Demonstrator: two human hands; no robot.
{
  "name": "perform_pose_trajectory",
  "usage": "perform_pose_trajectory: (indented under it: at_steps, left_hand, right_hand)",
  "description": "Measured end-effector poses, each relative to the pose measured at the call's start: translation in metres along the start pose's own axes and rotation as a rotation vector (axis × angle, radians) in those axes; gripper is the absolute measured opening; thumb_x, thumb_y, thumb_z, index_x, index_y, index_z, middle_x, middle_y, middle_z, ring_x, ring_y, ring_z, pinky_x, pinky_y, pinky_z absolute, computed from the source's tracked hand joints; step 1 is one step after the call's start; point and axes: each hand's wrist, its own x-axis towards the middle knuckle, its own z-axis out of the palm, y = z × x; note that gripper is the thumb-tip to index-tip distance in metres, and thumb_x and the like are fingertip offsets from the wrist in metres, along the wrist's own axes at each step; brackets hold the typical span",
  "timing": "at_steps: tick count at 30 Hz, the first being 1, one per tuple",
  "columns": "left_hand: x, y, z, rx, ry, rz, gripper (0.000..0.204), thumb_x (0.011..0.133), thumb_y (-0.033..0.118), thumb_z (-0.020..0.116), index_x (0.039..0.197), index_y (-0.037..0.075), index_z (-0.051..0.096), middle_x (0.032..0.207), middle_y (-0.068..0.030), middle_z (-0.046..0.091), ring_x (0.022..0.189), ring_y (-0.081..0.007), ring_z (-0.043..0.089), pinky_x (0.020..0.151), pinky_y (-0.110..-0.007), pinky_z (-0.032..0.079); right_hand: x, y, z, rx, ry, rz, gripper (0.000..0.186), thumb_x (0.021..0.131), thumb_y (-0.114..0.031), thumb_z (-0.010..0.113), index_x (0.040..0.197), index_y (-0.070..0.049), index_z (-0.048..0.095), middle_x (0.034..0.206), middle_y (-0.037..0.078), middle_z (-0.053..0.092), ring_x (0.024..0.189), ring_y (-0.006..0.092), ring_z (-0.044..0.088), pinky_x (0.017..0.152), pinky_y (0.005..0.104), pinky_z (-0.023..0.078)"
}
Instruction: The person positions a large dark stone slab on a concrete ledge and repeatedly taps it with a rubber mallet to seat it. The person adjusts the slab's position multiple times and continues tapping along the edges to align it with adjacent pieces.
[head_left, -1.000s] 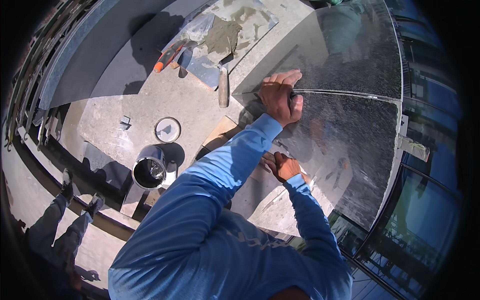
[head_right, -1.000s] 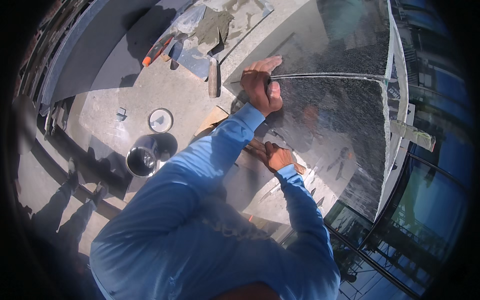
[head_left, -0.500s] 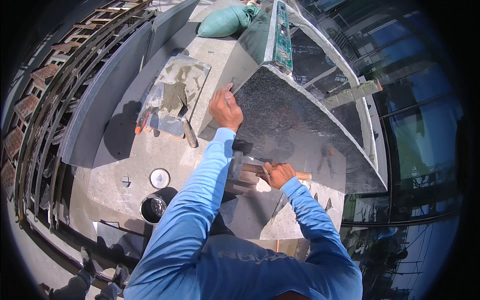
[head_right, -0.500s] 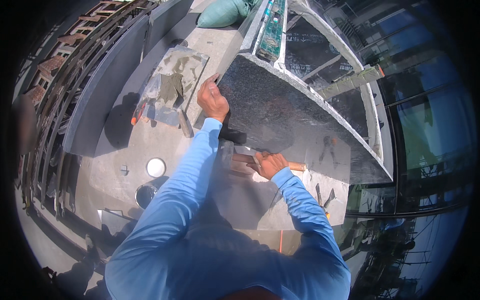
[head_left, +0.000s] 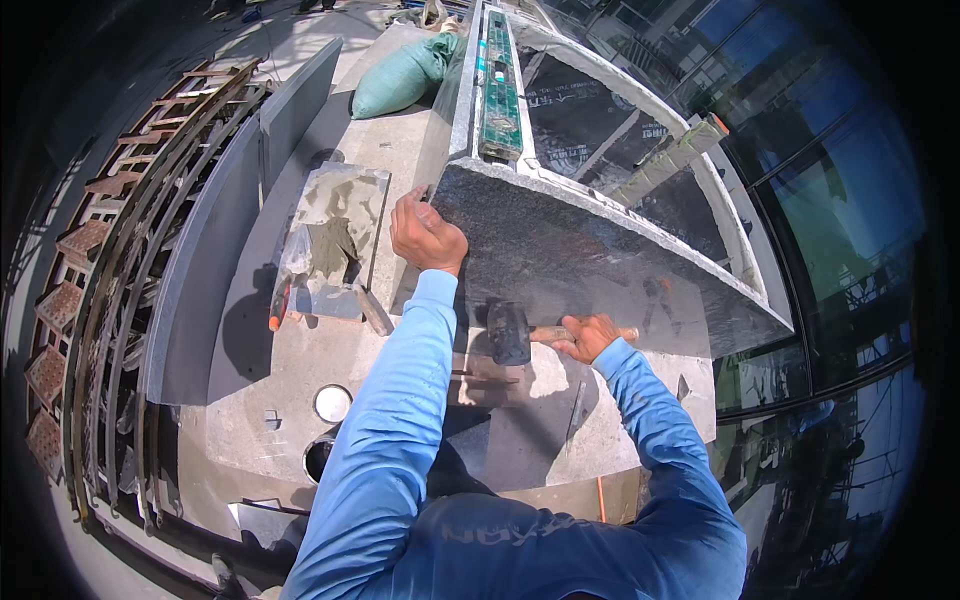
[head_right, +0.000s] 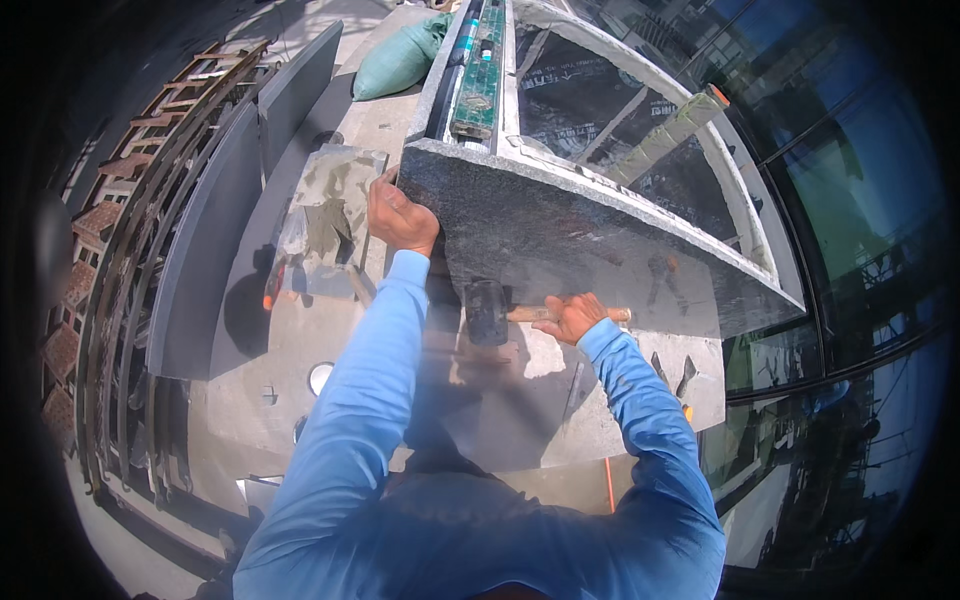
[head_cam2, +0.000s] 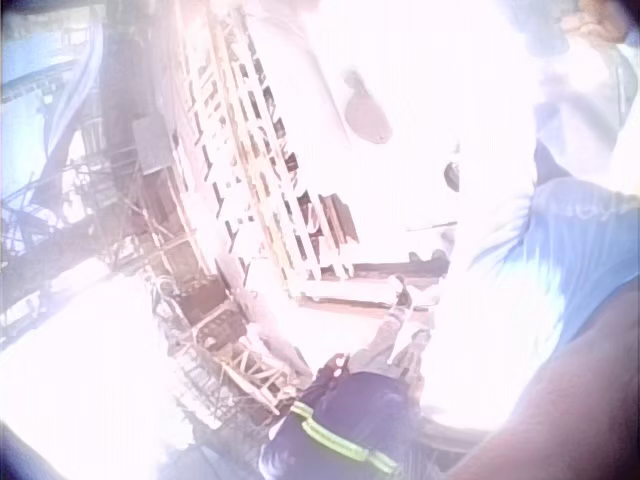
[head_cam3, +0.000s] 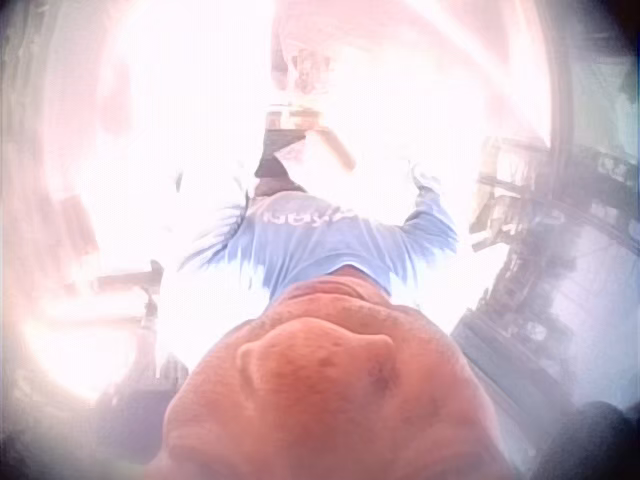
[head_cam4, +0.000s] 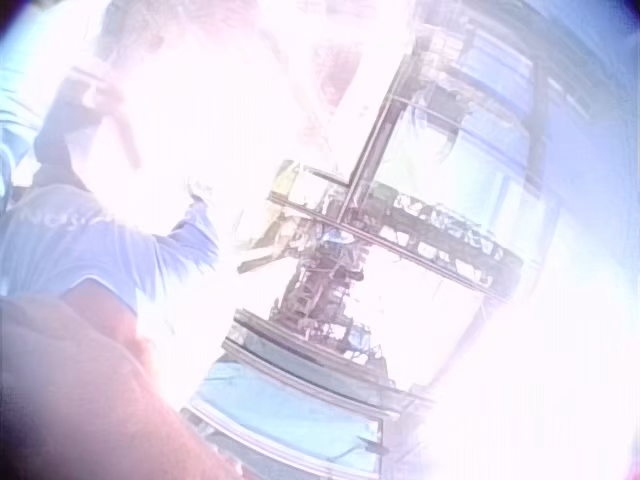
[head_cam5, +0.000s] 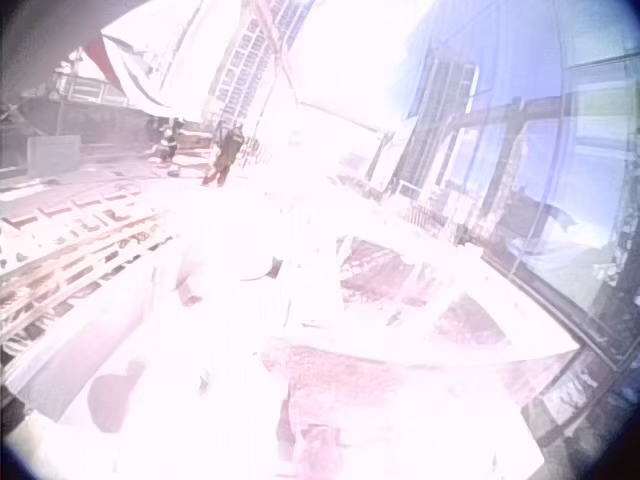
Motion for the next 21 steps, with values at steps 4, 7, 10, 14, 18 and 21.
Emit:
perform_pose_trajectory:
  at_steps: [4, 7, 10, 14, 18, 21]
  left_hand:
    - [-0.015, -0.026, 0.002, 0.187, -0.102, -0.121, 0.068, 0.106, 0.049, 0.023, 0.088, -0.005, 0.06, 0.086, -0.0265, 0.061, 0.08, -0.0501, 0.056, 0.072, -0.056, 0.041]
    - [-0.01, -0.008, -0.002, 0.128, -0.043, -0.039, 0.079, 0.103, 0.061, 0.019, 0.088, -0.004, 0.06, 0.087, -0.03, 0.062, 0.077, -0.0519, 0.054, 0.069, -0.059, 0.038]
    - [0.015, -0.044, 0.006, 0.13, 0.019, -0.018, 0.076, 0.103, 0.062, 0.022, 0.107, -0.002, 0.062, 0.113, -0.0268, 0.064, 0.099, -0.0458, 0.058, 0.086, -0.052, 0.045]
    - [-0.032, 0.087, 0.027, -0.004, 0.128, 0.42, 0.057, 0.103, 0.054, 0.039, 0.124, 0.005, 0.06, 0.14, -0.0147, 0.052, 0.13, -0.0356, 0.046, 0.105, -0.053, 0.035]
    - [-0.14, 0.248, 0.085, -0.09, -0.421, 1.021, 0.032, 0.092, 0.033, 0.067, 0.12, 0.017, 0.065, 0.131, -0.0051, 0.06, 0.128, -0.0255, 0.052, 0.111, -0.056, 0.027]
    - [-0.245, 0.346, 0.18, -0.35, -0.888, 1.142, 0.044, 0.083, 0.035, 0.079, 0.117, 0.011, 0.065, 0.113, -0.0066, 0.064, 0.109, -0.0271, 0.06, 0.101, -0.044, 0.04]
  right_hand:
    - [0.002, 0.006, -0.046, -0.086, -0.162, 0.095, 0.067, 0.094, -0.069, 0.047, 0.107, -0.007, 0.067, 0.079, 0.017, 0.072, 0.08, 0.0386, 0.07, 0.072, 0.05, 0.054]
    - [-0.044, -0.006, -0.035, 0.17, -0.058, 0.246, 0.058, 0.093, -0.061, 0.057, 0.113, -0.007, 0.064, 0.087, 0.018, 0.072, 0.091, 0.0389, 0.07, 0.081, 0.0489, 0.054]
    - [-0.095, -0.007, -0.014, 0.349, -0.041, 0.394, 0.055, 0.091, -0.054, 0.066, 0.12, -0.009, 0.058, 0.096, 0.018, 0.073, 0.094, 0.0397, 0.07, 0.084, 0.049, 0.054]
    - [-0.201, 0.005, 0.113, 0.555, -0.045, 0.592, 0.041, 0.088, -0.04, 0.071, 0.117, -0.014, 0.057, 0.094, 0.016, 0.071, 0.092, 0.0403, 0.07, 0.08, 0.0532, 0.054]
    - [-0.248, -0.001, 0.209, 0.931, 0.216, 0.961, 0.04, 0.089, -0.042, 0.069, 0.108, -0.008, 0.062, 0.093, 0.021, 0.07, 0.092, 0.0437, 0.068, 0.08, 0.0534, 0.052]
    - [-0.258, 0.022, 0.246, 1.24, 0.604, 1.117, 0.045, 0.09, -0.043, 0.068, 0.1, 0.0, 0.063, 0.088, 0.025, 0.068, 0.084, 0.0437, 0.066, 0.076, 0.0495, 0.05]
